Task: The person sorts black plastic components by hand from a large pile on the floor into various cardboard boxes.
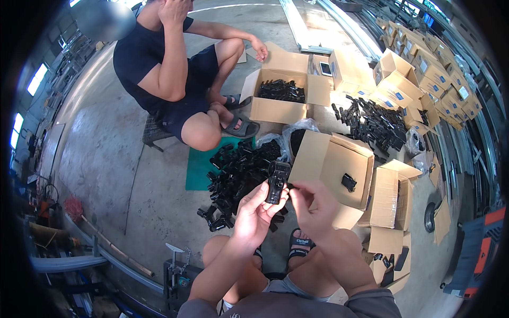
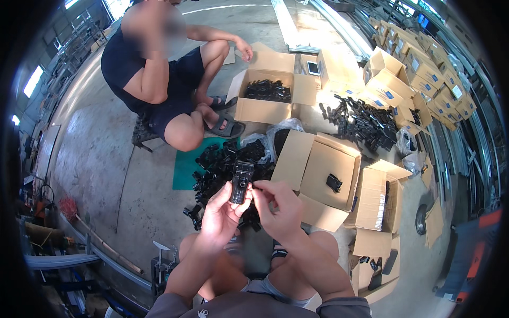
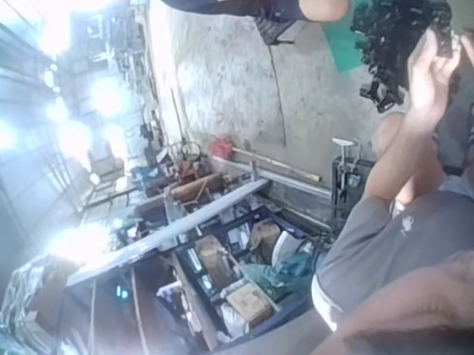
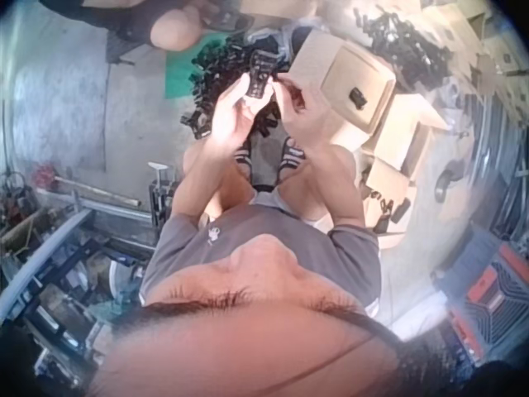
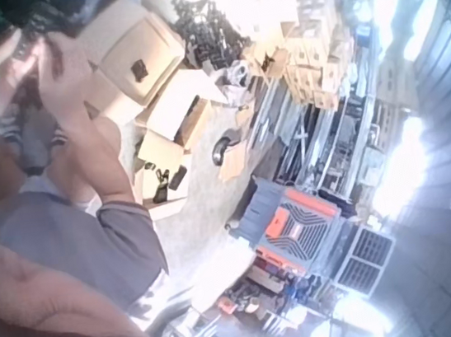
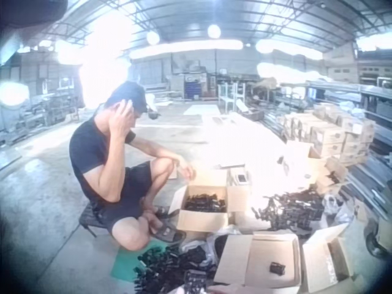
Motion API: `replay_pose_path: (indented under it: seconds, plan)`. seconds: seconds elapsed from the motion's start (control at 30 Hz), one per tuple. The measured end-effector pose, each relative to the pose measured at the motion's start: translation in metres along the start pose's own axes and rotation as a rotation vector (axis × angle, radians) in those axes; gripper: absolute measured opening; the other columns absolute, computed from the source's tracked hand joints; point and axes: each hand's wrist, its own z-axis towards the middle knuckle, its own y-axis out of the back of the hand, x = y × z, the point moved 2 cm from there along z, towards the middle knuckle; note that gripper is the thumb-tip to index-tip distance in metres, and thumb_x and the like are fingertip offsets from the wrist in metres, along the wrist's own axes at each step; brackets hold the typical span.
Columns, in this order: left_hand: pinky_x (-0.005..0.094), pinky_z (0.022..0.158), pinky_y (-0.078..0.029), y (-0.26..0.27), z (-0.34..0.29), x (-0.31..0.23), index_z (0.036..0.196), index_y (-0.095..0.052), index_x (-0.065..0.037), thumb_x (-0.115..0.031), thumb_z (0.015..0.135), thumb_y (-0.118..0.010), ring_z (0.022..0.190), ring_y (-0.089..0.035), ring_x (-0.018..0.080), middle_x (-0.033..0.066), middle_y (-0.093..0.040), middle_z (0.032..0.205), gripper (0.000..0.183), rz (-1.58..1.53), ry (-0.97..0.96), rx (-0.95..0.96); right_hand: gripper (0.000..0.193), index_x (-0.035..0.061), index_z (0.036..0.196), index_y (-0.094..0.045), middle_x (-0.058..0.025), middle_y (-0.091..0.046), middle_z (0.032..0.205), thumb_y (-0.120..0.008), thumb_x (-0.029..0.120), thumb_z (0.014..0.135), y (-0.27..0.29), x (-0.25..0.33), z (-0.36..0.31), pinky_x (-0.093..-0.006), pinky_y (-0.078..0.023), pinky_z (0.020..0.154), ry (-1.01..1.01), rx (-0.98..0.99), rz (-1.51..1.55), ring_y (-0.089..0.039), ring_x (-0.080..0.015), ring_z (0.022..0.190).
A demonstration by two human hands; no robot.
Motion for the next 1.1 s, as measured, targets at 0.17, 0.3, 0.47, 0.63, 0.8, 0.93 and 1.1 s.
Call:
replay_pose_path:
  seconds: [0.17,0.3,0.47,0.63,0.8,0.93,1.1]
  plan:
    - [0.0285,0.089,-0.058,0.002,0.001,0.005,0.126,-0.057,0.005,-0.023,0.101,-0.055,0.095,-0.067,0.0121,0.0093,-0.068,0.107,0.038,0.088,-0.028,-0.012,0.021,0.0039,0.101,-0.07,-0.0085,-0.065,0.084,-0.074,0.004,0.081,-0.004,0.003,0.005,-0.0292,-0.052,0.06,0.199,0.039,-0.111,-0.064,-0.0184,0.068]
    - [0.0277,0.088,-0.058,-0.001,0.004,0.011,0.13,-0.056,0.005,-0.02,0.101,-0.056,0.094,-0.068,0.012,0.009,-0.069,0.107,0.038,0.152,-0.051,-0.054,0.013,0.0026,0.092,-0.069,-0.0091,-0.064,0.081,-0.075,0.006,0.08,0.001,0.0,0.006,-0.0302,-0.051,0.058,0.052,0.008,-0.123,-0.063,-0.0202,0.067]
    - [0.0291,0.086,-0.057,0.0,0.002,0.012,0.13,-0.057,0.006,-0.009,0.097,-0.062,0.09,-0.07,0.0188,0.0155,-0.071,0.106,0.037,0.268,-0.215,-0.103,0.02,0.0021,0.097,-0.066,-0.0063,-0.062,0.081,-0.076,0.013,0.084,0.0,-0.004,0.007,-0.0267,-0.049,0.06,-0.191,-0.093,0.13,-0.061,-0.0134,0.069]
    - [0.0283,0.091,-0.053,-0.007,0.001,0.031,0.13,-0.059,0.006,0.009,0.087,-0.067,0.103,-0.066,0.0157,0.0147,-0.069,0.116,0.044,0.783,-0.269,0.105,0.021,0.0025,0.103,-0.065,-0.0058,-0.064,0.082,-0.07,0.02,0.091,0.005,-0.033,0.011,-0.0261,-0.049,0.063,-0.565,0.124,0.474,-0.06,-0.0078,0.074]
    - [0.0352,0.095,-0.051,-0.031,-0.01,0.027,0.141,-0.05,-0.002,-0.005,0.081,-0.075,0.114,-0.065,0.0276,0.0218,-0.062,0.128,0.065,1.296,-0.228,0.16,0.027,0.002,0.104,-0.064,-0.0128,-0.073,0.09,-0.07,0.024,0.09,0.068,-0.05,0.021,-0.0318,-0.055,0.076,-0.441,0.275,-0.144,-0.072,-0.0207,0.084]
    - [0.0369,0.096,-0.051,-0.023,-0.004,0.019,0.141,-0.051,-0.005,-0.01,0.08,-0.077,0.119,-0.062,0.0323,0.023,-0.061,0.129,0.066,1.337,-0.3,0.176,0.028,0.0025,0.099,-0.063,-0.0111,-0.068,0.077,-0.07,0.029,0.091,0.134,-0.17,-0.045,-0.0318,-0.051,0.065,-0.619,0.109,-0.489,-0.066,-0.0178,0.069]
    - [0.0351,0.095,-0.051,-0.026,-0.009,0.008,0.134,-0.057,-0.004,-0.013,0.08,-0.077,0.114,-0.064,0.0331,0.0215,-0.063,0.126,0.058,1.351,-0.293,0.211,0.04,0.004,0.102,-0.062,-0.0171,-0.07,0.097,-0.064,0.042,0.09,0.156,-0.264,-0.183,-0.043,-0.053,0.076,-0.871,0.538,-0.73,-0.068,-0.0318,0.09]
